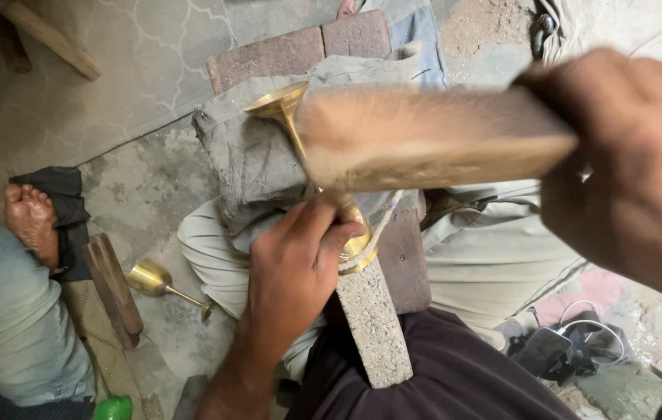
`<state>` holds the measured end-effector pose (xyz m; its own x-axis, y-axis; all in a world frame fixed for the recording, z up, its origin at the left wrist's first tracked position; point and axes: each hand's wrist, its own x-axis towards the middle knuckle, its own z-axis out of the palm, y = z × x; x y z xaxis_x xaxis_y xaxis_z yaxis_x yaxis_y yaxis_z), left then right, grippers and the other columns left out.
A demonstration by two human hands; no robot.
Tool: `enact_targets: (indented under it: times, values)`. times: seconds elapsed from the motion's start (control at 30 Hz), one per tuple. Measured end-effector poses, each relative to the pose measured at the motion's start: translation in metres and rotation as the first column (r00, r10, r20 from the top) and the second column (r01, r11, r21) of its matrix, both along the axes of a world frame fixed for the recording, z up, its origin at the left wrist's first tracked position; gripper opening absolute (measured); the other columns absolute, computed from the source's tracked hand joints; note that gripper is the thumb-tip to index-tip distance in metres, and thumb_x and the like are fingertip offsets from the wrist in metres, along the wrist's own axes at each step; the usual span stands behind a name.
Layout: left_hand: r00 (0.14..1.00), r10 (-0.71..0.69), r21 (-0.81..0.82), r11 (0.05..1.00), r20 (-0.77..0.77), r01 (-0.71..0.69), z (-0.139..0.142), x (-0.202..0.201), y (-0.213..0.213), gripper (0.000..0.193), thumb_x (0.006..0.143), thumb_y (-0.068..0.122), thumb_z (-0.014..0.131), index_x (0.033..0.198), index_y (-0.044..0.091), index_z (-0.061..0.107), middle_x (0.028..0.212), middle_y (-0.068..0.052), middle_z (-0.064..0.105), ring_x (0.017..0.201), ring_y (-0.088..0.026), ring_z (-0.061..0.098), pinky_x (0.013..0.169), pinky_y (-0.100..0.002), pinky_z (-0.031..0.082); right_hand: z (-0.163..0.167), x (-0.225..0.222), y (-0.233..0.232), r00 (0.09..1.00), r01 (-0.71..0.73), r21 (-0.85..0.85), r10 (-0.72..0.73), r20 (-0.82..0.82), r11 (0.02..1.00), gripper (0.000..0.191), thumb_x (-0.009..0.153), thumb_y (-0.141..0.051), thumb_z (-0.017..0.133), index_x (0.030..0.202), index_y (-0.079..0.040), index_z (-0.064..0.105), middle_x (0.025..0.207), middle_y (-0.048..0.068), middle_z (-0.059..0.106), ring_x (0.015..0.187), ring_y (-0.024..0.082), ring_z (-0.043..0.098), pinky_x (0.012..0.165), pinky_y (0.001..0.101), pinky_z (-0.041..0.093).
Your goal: The person sits on the floor holding a small punch against a brass goblet resting on a concrete block and repeatedly strikes the punch with a wooden mallet to emboss decorative patterns into the metal, repositioning the punch around the goblet's surface.
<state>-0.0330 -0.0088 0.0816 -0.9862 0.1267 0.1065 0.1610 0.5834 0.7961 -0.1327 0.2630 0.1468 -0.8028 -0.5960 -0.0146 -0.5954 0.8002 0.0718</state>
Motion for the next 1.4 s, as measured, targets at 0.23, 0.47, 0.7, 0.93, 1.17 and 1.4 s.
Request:
enact_targets:
  times: [0.23,0.47,0.7,0.93,1.17,1.4]
  values:
    - [0.886,-0.403,0.030,0.913,0.230,0.407,0.020,-0.051,-0.001,0.012,0.094,0.005,0.066,0.106,0.006,0.061,0.085,-0.011,0.072,0.082,-0.023,0.079,0.062,-0.037,0.058,-0.048,0.058,0.035,0.883,0.436,-0.431,-0.284,0.374,0.790,0.033,0.086,0.003,0.068,0.119,0.005,0.066,0.101,0.022,0.072,0.088,0.031,0.073,0.077,0.0402,0.060]
    - [0.740,-0.557,-0.100,0.770,0.376,0.631,0.019,-0.076,0.011,0.012,0.096,0.014,0.064,0.108,0.012,0.064,0.076,-0.005,0.072,0.072,-0.022,0.077,0.057,-0.038,0.057,-0.075,0.103,0.025,0.825,0.564,-0.400,-0.478,0.300,0.723,0.041,0.077,0.003,0.073,0.118,0.004,0.067,0.100,0.022,0.073,0.092,0.031,0.073,0.080,0.0409,0.060]
    - [0.781,-0.540,-0.098,0.800,0.315,0.592,0.019,-0.069,0.001,0.028,0.091,0.015,0.070,0.118,0.013,0.066,0.076,-0.010,0.070,0.069,-0.027,0.071,0.058,-0.043,0.054,-0.066,0.106,0.025,0.794,0.607,-0.368,-0.520,0.315,0.705,0.043,0.076,0.002,0.071,0.118,0.000,0.065,0.101,0.018,0.073,0.090,0.030,0.073,0.078,0.0403,0.059]
    - [0.983,-0.140,0.002,0.990,0.121,0.141,0.020,-0.025,-0.030,0.017,0.099,0.011,0.072,0.109,0.000,0.065,0.106,-0.011,0.073,0.084,-0.015,0.076,0.063,-0.028,0.063,-0.074,0.092,0.000,0.525,0.822,-0.373,-0.321,0.788,0.430,0.047,0.083,-0.016,0.076,0.125,-0.001,0.063,0.096,0.018,0.077,0.073,0.023,0.073,0.068,0.0384,0.061]
    - [0.922,0.187,-0.160,0.977,0.338,-0.139,0.015,0.045,-0.025,0.027,0.089,0.017,0.074,0.111,0.003,0.068,0.101,-0.010,0.072,0.069,-0.018,0.076,0.057,-0.034,0.059,-0.093,0.063,-0.050,0.562,0.631,-0.429,-0.001,0.827,0.646,0.061,0.074,-0.021,0.079,0.129,0.000,0.061,0.095,0.020,0.078,0.084,0.027,0.078,0.077,0.0392,0.060]
    - [0.964,0.180,-0.189,0.972,0.197,-0.143,-0.011,0.055,-0.015,0.024,0.089,0.017,0.074,0.110,0.007,0.069,0.098,-0.009,0.073,0.073,-0.026,0.072,0.059,-0.037,0.057,-0.096,0.053,-0.051,0.550,0.647,-0.506,0.111,0.828,0.571,0.072,0.073,-0.007,0.078,0.139,0.002,0.052,0.116,0.017,0.075,0.106,0.027,0.074,0.096,0.0402,0.057]
